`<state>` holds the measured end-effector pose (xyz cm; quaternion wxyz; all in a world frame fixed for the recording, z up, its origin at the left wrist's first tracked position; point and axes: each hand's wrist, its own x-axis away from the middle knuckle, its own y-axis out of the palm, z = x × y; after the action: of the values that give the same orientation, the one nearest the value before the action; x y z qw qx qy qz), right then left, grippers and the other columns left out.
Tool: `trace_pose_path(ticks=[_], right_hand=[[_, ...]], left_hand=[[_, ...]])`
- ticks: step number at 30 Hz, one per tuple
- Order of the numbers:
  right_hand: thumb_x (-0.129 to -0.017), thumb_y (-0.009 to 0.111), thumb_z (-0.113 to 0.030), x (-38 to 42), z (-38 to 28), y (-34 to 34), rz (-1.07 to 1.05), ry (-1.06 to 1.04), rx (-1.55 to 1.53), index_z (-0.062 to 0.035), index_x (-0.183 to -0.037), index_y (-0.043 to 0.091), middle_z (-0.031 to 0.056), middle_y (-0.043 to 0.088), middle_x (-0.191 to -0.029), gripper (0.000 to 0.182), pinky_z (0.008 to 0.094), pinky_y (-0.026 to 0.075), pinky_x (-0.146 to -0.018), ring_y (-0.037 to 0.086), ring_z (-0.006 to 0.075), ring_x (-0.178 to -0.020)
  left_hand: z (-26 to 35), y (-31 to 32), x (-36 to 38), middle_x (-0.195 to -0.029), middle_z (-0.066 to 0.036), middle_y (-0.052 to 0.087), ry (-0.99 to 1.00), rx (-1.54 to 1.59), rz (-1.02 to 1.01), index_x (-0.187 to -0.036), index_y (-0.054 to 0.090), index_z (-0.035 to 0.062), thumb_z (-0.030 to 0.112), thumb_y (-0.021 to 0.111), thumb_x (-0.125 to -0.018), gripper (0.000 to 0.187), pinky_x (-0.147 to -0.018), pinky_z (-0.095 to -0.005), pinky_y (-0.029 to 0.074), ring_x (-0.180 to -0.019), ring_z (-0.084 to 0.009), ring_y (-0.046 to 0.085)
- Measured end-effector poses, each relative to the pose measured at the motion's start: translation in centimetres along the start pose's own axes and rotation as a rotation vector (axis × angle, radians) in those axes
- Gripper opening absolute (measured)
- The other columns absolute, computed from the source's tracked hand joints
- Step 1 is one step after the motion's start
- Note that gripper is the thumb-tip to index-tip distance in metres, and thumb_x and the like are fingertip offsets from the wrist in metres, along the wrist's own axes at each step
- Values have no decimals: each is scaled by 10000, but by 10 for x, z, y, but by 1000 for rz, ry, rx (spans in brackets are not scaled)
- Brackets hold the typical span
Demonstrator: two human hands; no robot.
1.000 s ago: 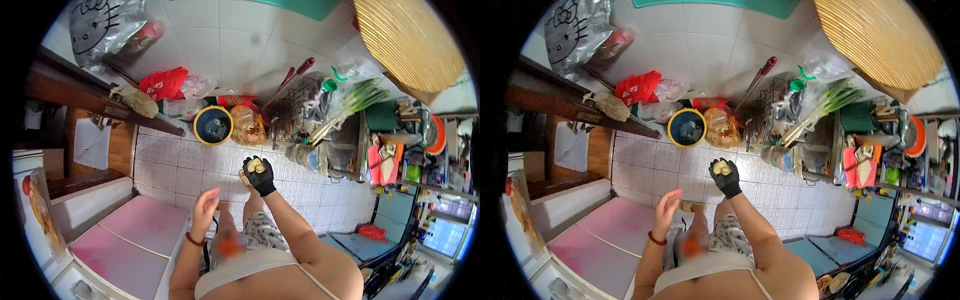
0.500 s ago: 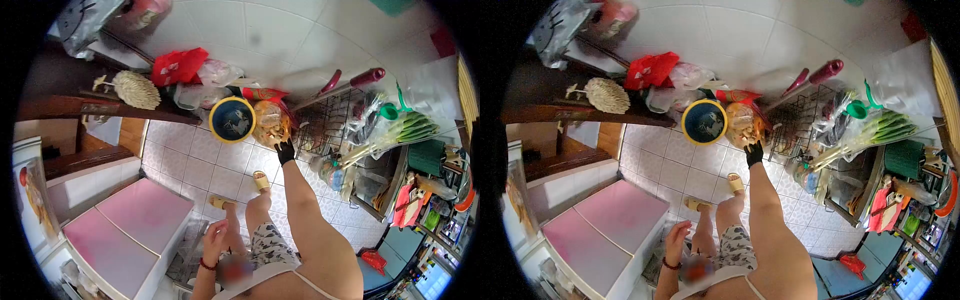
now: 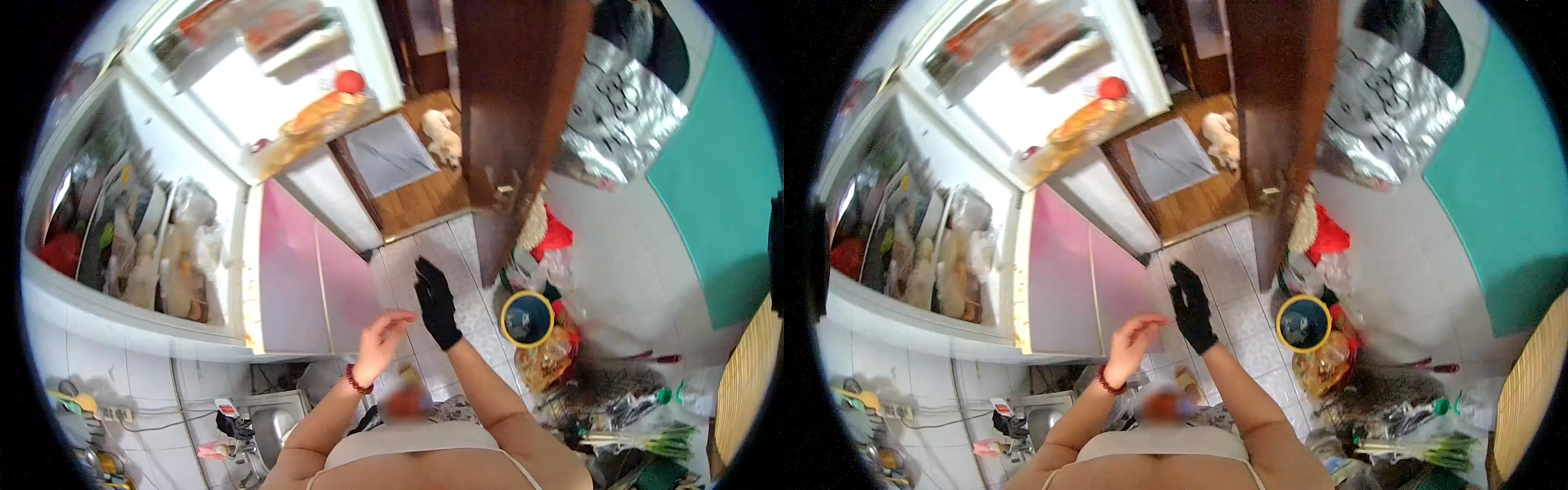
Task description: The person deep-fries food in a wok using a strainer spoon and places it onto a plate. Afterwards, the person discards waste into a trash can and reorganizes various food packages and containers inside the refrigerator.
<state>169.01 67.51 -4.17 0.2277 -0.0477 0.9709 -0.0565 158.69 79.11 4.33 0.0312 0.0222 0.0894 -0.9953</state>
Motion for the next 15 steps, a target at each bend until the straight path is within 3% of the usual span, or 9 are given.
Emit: trace_pose_path(ticks=[3,9,13,15], right_hand=[[-914,520,-113,-99,-53,64,-51,-361,105,-39,-1339,455,159,452,-1380,435,389,304,-1078,404,309,-1298],[-842,540,-40,-208,-43,158,8,-447,206,-20,-1393,355,204,335,-1448,582,408,274,-1101,301,353,-1352],[-778,570,-25,-261,-40,167,-6,-473,429,4,-1405,313,246,256,-1472,679,426,229,-1124,243,382,-1371],[-793,585,-31,-278,-28,173,-15,-494,514,-3,-1418,293,226,247,-1482,691,407,233,-1122,247,370,-1373]], left_hand=[[19,-68,-2,-1018,-76,662,61,-5,121,-1042,636,-1,28,510,-919,178,-848,-267,463,-971,-150,614],[15,-144,-9,-979,-93,663,65,74,271,-983,648,-25,42,519,-919,159,-826,-262,468,-929,-150,623],[13,-167,-39,-958,-86,663,64,69,291,-974,648,-22,40,516,-920,155,-803,-262,478,-912,-148,626],[12,-175,-65,-945,-81,662,88,71,302,-965,649,-16,38,515,-921,151,-788,-260,482,-903,-144,625]])
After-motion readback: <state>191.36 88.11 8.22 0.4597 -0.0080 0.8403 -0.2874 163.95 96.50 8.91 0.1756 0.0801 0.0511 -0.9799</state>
